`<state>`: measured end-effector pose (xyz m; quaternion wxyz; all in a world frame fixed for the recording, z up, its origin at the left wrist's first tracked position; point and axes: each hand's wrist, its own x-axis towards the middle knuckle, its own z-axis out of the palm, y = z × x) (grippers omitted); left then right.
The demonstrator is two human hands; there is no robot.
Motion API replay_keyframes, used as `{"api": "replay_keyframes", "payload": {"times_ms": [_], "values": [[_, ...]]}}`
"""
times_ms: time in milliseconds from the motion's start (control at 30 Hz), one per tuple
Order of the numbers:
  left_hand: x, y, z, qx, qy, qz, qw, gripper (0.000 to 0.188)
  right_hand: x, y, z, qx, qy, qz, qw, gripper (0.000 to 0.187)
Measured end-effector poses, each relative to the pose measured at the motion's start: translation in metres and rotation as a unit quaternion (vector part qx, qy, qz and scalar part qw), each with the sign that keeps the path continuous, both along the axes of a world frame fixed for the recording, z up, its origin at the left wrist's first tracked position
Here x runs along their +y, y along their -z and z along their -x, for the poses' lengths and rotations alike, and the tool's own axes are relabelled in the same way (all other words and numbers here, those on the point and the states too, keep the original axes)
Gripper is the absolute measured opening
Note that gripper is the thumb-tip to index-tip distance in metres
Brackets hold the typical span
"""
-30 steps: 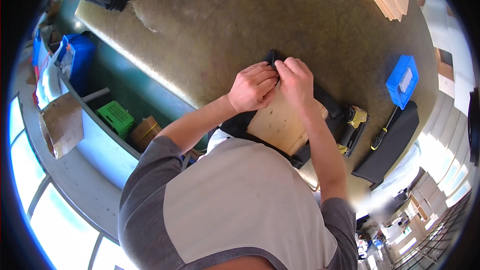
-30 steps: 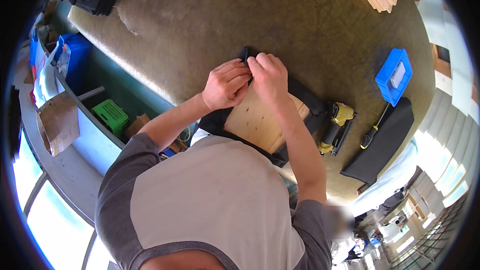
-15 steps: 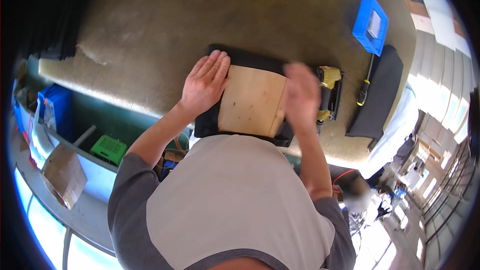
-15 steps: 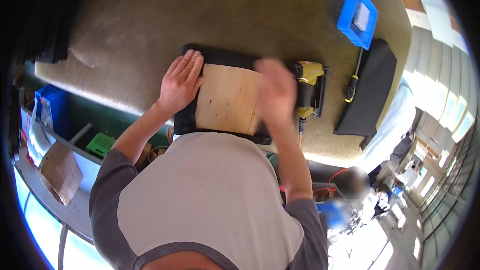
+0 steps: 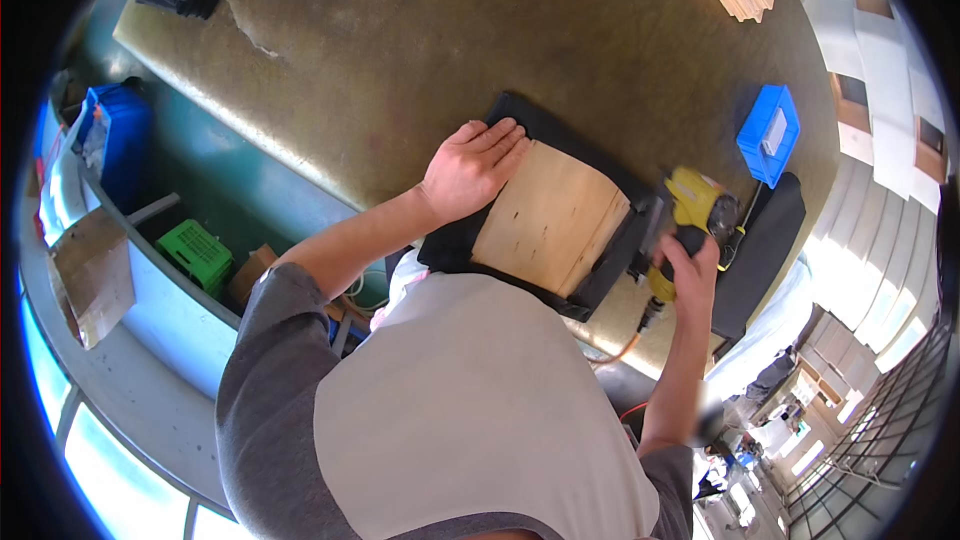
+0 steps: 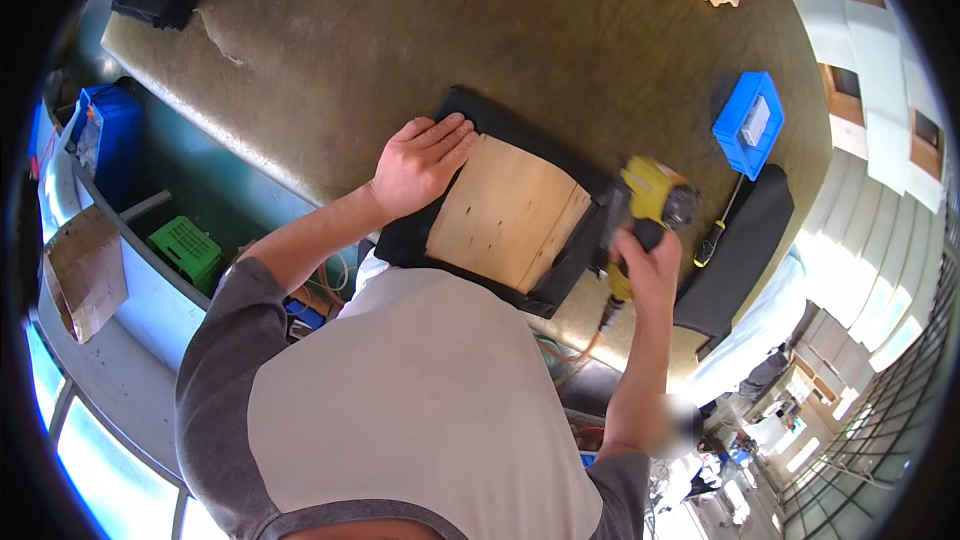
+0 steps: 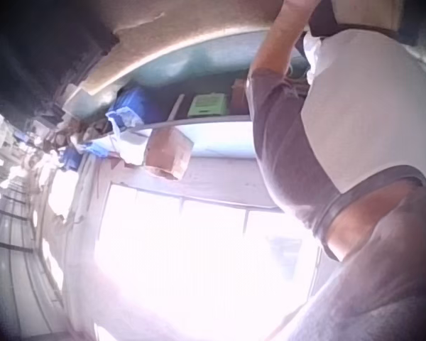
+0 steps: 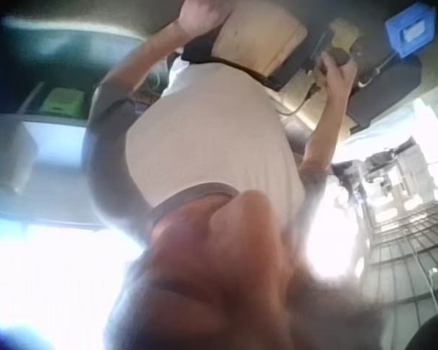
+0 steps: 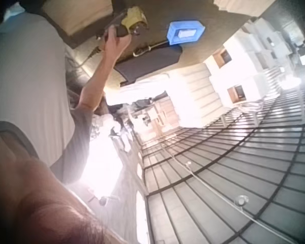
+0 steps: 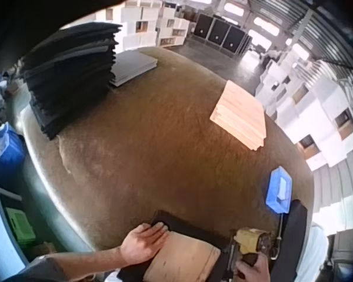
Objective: Stapling fabric to a wood panel to create furniture components using a pneumatic stapler.
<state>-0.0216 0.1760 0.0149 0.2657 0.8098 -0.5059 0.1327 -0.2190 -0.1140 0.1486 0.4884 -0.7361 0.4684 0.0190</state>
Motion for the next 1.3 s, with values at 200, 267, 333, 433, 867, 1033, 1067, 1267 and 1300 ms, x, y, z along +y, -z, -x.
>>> {"api": "replay_keyframes", "payload": {"times_ms": [200,267,333,433,867,1033,1067,1267,1300], "values": [[0.005,0.006,0.004,-0.014,-0.014,0.011,1.000,0.034,0.079,-0.015,-0.114,0.010,-0.169,-0.228,0.959,0.023],[0.004,0.005,0.006,-0.009,-0.008,-0.004,1.000,0.033,0.082,-0.003,-0.123,0.035,-0.205,-0.197,0.958,0.024],[0.004,0.006,0.007,-0.001,-0.012,0.001,1.000,0.035,0.081,0.009,-0.126,0.053,-0.222,-0.186,0.956,0.022],[0.004,0.008,0.006,-0.016,-0.008,-0.004,1.000,0.036,0.080,0.011,-0.133,0.068,-0.241,-0.183,0.951,0.019],[0.000,0.010,0.003,-0.026,-0.001,0.029,0.999,0.034,0.089,0.008,-0.162,0.080,-0.325,-0.128,0.934,0.013],[0.003,0.014,0.005,-0.013,-0.005,0.046,0.999,0.036,0.070,-0.003,-0.103,0.009,-0.267,-0.126,0.955,0.019],[0.000,0.011,0.003,-0.015,0.002,0.048,0.999,0.036,0.063,-0.006,-0.082,0.007,-0.260,-0.124,0.958,0.019],[-0.048,-0.028,0.000,0.043,0.032,0.086,0.995,0.048,0.037,0.016,0.014,0.111,-0.177,-0.035,0.977,0.021],[-0.066,-0.019,0.001,0.011,0.053,0.080,0.995,0.047,0.042,0.016,0.014,0.120,-0.154,-0.038,0.980,0.023]]}}
